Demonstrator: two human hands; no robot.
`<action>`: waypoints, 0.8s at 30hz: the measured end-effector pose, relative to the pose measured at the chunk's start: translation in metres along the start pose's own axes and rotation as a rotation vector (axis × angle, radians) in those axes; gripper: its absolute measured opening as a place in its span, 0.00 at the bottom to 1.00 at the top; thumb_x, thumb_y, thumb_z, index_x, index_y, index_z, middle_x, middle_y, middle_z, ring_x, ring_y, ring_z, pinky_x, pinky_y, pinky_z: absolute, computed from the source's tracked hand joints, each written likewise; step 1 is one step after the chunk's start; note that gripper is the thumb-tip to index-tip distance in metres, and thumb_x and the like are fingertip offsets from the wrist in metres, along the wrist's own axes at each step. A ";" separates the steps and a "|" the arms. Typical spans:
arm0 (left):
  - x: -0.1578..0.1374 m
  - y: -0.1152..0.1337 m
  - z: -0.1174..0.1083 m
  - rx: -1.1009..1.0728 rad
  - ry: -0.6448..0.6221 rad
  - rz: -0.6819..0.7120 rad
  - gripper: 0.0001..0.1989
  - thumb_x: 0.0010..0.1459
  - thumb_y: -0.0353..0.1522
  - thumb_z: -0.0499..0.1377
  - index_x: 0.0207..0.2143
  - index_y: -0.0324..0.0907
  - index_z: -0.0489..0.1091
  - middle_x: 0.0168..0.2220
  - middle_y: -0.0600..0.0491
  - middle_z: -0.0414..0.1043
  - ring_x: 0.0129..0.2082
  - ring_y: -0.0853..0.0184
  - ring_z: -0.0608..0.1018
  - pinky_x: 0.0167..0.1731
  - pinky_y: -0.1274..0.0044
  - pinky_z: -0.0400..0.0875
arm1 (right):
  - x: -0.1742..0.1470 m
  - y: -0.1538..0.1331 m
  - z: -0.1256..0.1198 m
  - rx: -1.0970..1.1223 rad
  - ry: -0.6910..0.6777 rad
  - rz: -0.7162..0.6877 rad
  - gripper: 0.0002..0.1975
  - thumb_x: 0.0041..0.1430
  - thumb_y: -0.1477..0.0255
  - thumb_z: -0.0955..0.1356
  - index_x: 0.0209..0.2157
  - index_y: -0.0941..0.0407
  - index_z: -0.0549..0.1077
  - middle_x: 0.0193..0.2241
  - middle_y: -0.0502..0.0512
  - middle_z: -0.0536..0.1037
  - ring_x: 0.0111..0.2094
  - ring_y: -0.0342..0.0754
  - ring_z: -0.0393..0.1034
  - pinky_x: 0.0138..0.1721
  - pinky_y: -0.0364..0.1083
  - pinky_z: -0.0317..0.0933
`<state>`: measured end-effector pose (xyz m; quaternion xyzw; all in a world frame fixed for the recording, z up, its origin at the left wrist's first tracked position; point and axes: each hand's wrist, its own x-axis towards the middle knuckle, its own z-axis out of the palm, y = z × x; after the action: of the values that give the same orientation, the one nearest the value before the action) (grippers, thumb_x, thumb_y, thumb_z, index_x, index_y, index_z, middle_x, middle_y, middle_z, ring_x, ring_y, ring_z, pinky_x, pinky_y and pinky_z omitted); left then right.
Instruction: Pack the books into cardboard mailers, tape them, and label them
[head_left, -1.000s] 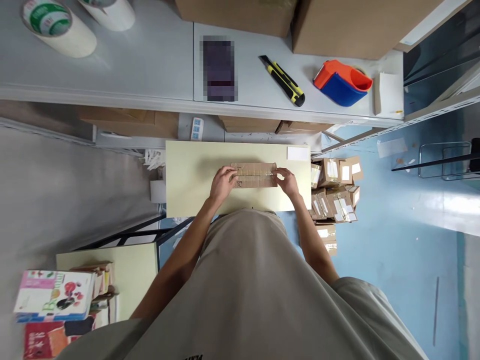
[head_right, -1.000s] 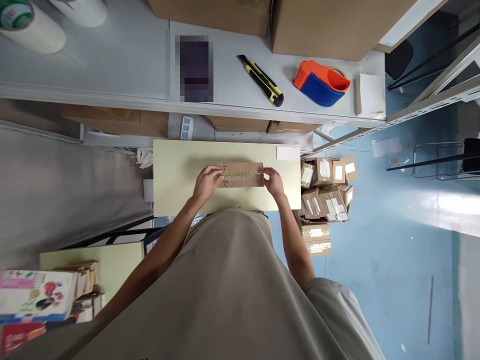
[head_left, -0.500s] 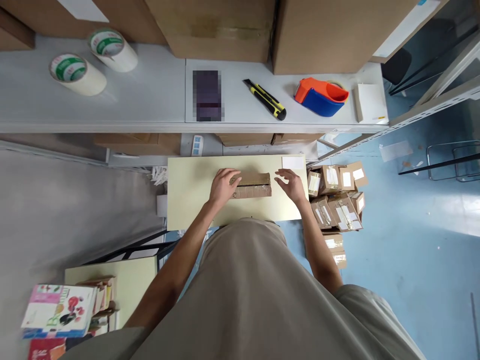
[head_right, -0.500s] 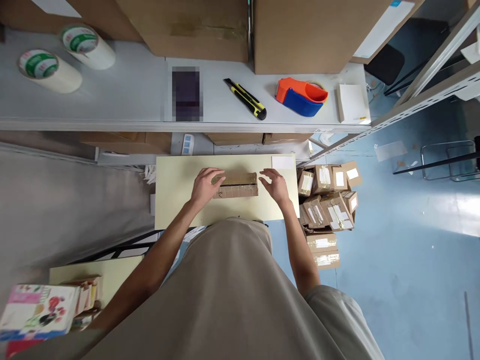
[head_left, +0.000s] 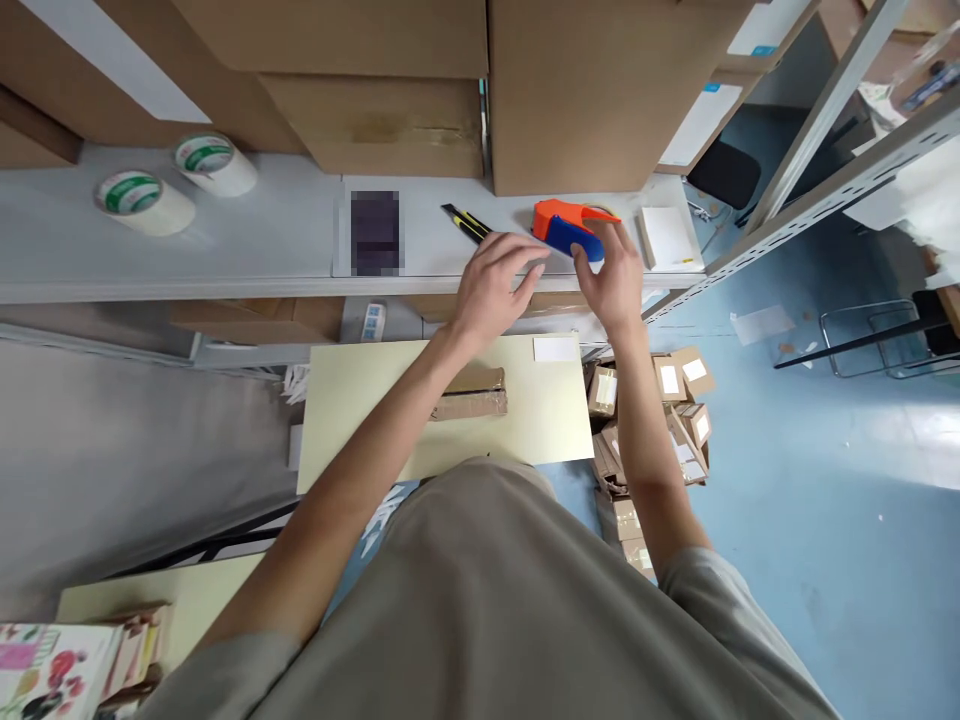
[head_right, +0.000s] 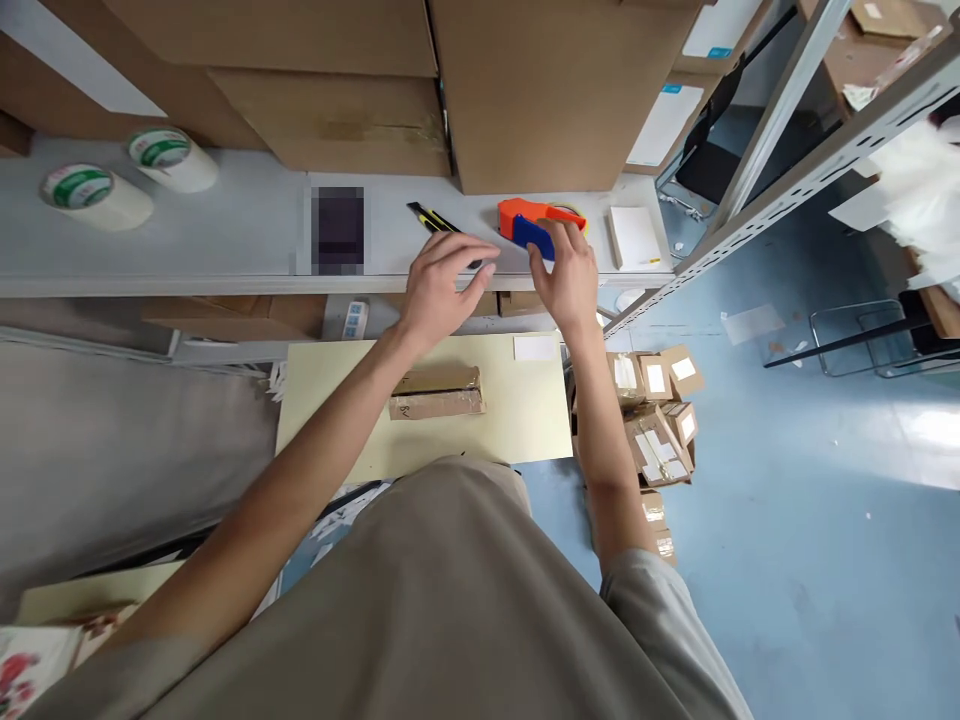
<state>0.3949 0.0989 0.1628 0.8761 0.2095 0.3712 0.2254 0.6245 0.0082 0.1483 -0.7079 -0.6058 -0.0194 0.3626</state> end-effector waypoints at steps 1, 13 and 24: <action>0.009 0.007 0.001 0.005 0.012 0.019 0.15 0.82 0.39 0.57 0.57 0.47 0.82 0.58 0.47 0.83 0.62 0.54 0.80 0.69 0.57 0.73 | 0.008 0.006 0.000 -0.043 -0.009 -0.011 0.23 0.85 0.55 0.62 0.70 0.50 0.71 0.67 0.67 0.78 0.69 0.66 0.73 0.69 0.70 0.70; -0.009 0.031 0.007 0.036 -0.005 -0.014 0.14 0.79 0.41 0.62 0.57 0.46 0.83 0.56 0.45 0.83 0.61 0.52 0.80 0.67 0.57 0.75 | 0.029 0.037 0.053 -0.404 -0.158 0.104 0.20 0.82 0.70 0.60 0.66 0.64 0.68 0.59 0.76 0.80 0.65 0.67 0.72 0.71 0.73 0.60; -0.119 0.031 0.013 -0.269 0.039 -0.377 0.12 0.76 0.38 0.61 0.54 0.45 0.80 0.54 0.45 0.86 0.53 0.59 0.87 0.60 0.65 0.82 | -0.083 -0.031 0.045 0.099 0.011 0.196 0.25 0.85 0.51 0.59 0.68 0.53 0.66 0.58 0.70 0.79 0.59 0.65 0.77 0.62 0.68 0.71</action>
<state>0.3349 0.0070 0.1057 0.7762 0.3222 0.3640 0.4016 0.5570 -0.0377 0.0908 -0.7447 -0.5320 0.0423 0.4007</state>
